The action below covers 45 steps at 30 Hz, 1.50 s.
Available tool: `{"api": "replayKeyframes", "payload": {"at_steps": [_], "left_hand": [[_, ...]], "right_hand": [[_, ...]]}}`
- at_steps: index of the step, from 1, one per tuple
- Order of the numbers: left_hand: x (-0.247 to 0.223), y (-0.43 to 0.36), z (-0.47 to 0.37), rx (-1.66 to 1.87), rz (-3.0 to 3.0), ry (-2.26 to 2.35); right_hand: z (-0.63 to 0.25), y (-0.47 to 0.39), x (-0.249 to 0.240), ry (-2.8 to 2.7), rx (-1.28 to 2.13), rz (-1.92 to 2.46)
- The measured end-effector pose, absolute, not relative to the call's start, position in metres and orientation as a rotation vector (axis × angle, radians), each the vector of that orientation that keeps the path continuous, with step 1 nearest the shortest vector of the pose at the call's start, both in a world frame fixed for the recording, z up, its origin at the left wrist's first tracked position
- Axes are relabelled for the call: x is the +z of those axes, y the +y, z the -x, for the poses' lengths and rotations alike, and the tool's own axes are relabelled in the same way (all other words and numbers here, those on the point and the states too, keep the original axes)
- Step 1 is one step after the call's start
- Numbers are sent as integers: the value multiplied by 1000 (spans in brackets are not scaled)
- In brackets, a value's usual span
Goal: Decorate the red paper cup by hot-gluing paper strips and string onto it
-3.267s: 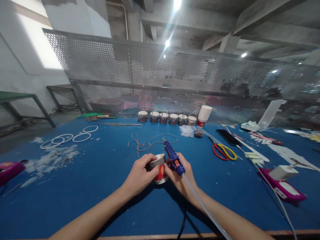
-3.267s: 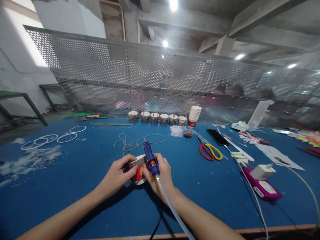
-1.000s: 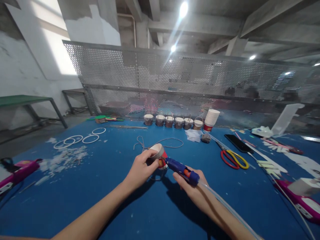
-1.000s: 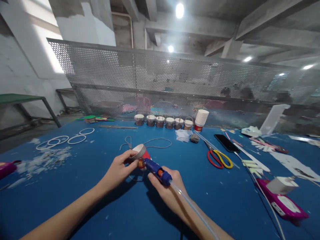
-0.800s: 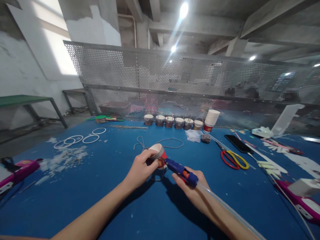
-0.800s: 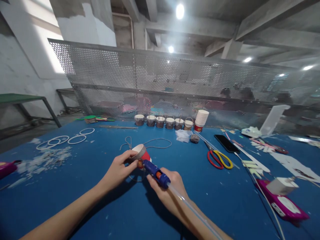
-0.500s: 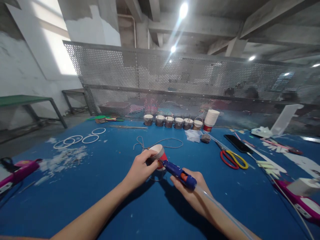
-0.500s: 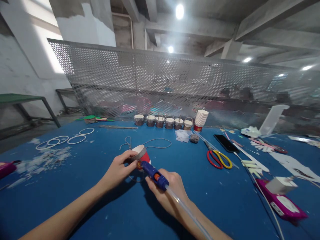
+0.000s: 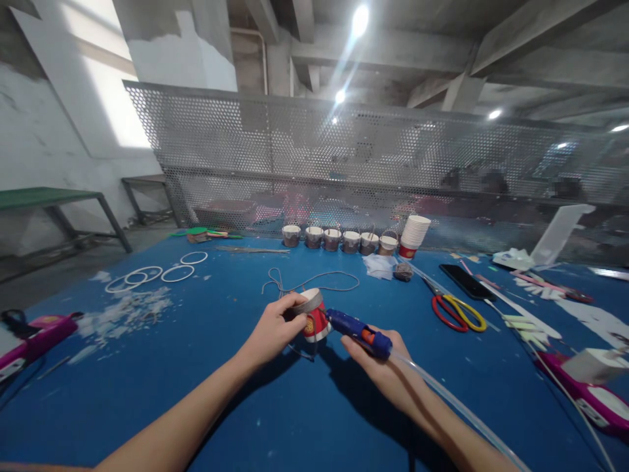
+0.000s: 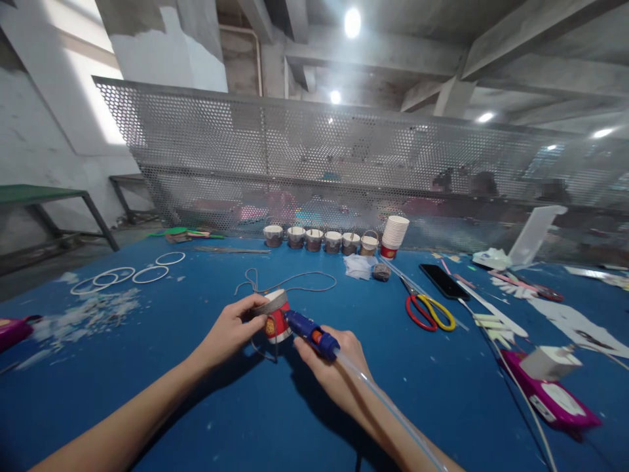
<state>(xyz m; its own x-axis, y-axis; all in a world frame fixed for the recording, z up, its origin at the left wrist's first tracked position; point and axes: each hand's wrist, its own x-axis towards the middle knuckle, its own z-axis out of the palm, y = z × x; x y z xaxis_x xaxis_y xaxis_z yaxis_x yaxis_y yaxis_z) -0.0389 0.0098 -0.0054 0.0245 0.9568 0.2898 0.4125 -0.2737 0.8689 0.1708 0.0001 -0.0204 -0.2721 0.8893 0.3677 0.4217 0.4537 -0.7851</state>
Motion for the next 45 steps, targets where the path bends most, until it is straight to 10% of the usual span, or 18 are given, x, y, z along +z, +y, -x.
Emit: {"api": "replayKeyframes", "payload": {"at_steps": [45], "left_hand": [[-7, 13, 43, 1226, -1550, 1279]], "right_hand": [[-175, 2, -7, -1718, 1182, 1318]]}}
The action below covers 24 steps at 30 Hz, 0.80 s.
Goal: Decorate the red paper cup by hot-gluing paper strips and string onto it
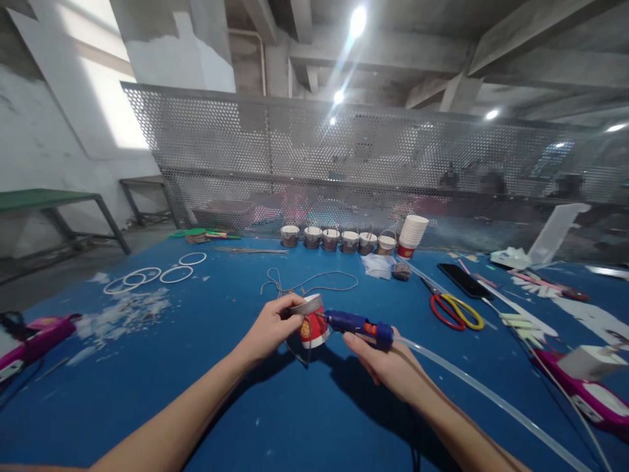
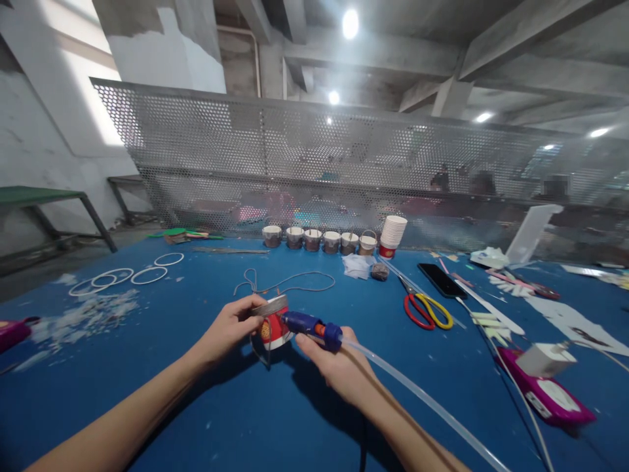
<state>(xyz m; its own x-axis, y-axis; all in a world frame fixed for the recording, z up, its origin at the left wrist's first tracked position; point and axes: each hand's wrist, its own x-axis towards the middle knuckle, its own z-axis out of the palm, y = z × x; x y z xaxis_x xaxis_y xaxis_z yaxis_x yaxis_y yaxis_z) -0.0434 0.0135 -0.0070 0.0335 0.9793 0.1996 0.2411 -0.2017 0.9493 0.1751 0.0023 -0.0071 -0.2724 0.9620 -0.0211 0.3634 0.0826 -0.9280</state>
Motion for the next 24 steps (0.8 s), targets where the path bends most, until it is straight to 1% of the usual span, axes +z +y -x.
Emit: {"api": "replayKeyframes", "payload": {"at_steps": [9, 14, 20, 24], "left_hand": [[-6, 14, 44, 1223, -1599, 1279], [-5, 13, 45, 1231, -1613, 1275], [-5, 10, 46, 1269, -1596, 1256], [-3, 10, 43, 1275, -1577, 1297]], "right_hand": [[-177, 3, -5, -1725, 1173, 1329], [-178, 4, -7, -1700, 1159, 1255], [-185, 11, -7, -1776, 1143, 1261], [-188, 11, -4, -1696, 1114, 1220]]}}
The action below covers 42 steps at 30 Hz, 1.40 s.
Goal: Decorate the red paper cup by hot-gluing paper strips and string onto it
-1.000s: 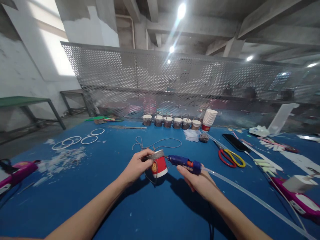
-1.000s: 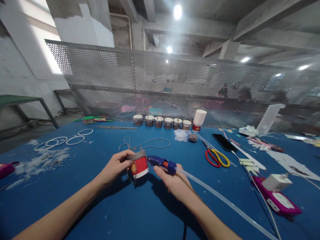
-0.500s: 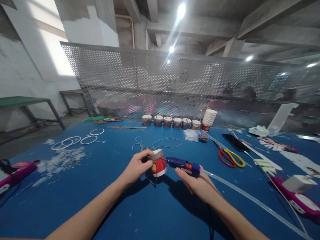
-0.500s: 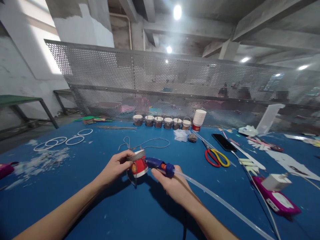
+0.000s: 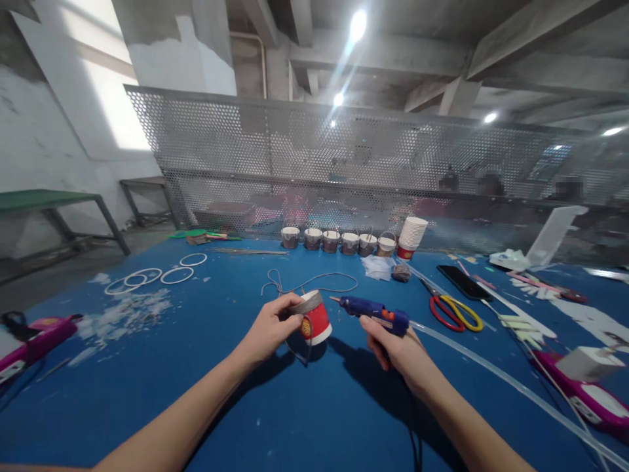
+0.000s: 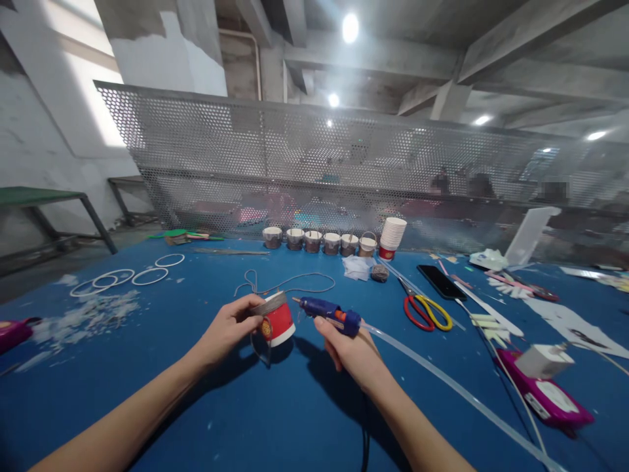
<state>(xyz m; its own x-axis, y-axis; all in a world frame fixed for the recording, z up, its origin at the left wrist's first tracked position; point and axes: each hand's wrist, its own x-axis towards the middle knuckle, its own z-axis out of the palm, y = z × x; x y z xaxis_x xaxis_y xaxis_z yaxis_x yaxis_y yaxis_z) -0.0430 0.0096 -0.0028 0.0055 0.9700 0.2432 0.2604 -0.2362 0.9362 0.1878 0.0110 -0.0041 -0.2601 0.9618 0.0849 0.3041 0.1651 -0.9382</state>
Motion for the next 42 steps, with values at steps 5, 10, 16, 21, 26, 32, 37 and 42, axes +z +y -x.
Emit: {"api": "replayKeyframes", "payload": {"at_steps": [5, 10, 16, 21, 26, 32, 37, 42], "left_hand": [[-4, 10, 34, 1289, -1600, 1375], [-7, 8, 23, 1268, -1655, 1370], [-12, 3, 8, 1259, -1630, 1344], [-17, -1, 1, 1248, -1556, 1291], [-16, -3, 0, 1231, -1617, 1316], [-12, -5, -1, 1180, -1705, 1335], [-9, -7, -1, 1172, -1697, 1350], [-11, -5, 0, 1195, -1709, 1361]], "right_hand": [[-176, 13, -11, -1567, 1058, 1207], [-156, 15, -27, -1585, 918, 1017], [-149, 17, -35, -1584, 790, 1021], [-149, 18, -41, -1624, 615, 1090], [-151, 17, -42, -1653, 586, 1087], [-153, 16, -38, -1623, 590, 1081], [-153, 17, -40, -1635, 598, 1087], [-152, 15, -40, -1642, 600, 1086]]}}
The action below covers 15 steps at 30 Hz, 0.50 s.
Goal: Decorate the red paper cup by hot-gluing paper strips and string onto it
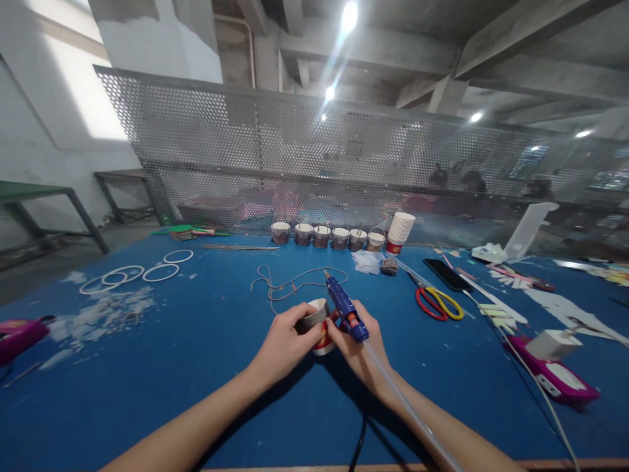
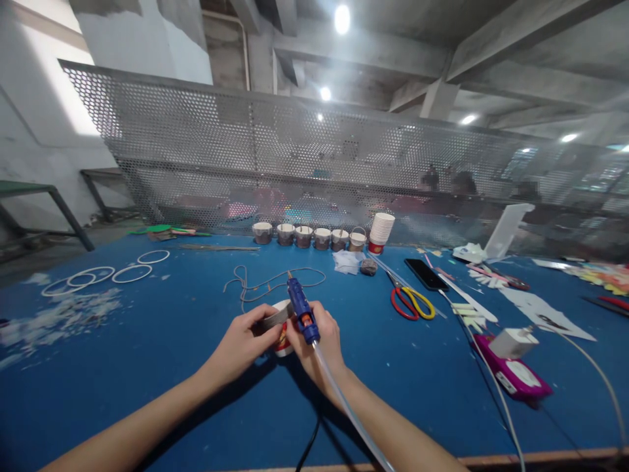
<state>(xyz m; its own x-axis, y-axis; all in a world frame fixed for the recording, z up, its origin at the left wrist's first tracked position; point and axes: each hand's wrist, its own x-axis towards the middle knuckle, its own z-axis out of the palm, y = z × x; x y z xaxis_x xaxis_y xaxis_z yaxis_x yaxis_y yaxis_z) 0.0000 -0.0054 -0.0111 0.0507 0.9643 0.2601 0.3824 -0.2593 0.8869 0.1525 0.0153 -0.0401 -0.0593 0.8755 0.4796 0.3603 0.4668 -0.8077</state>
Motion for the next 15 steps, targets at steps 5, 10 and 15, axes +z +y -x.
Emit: {"api": "replayKeyframes", "payload": {"at_steps": [5, 10, 15], "left_hand": [[-13, -4, 2, 1189, -1708, 1367], [-10, -3, 4, 1195, -1634, 1345], [-7, -2, 7, 1185, -1546, 1340]], "right_hand": [[-152, 15, -39, -1633, 619, 1090], [-154, 19, -39, -1607, 678, 1072], [-159, 19, -30, -1515, 731, 1076]]}}
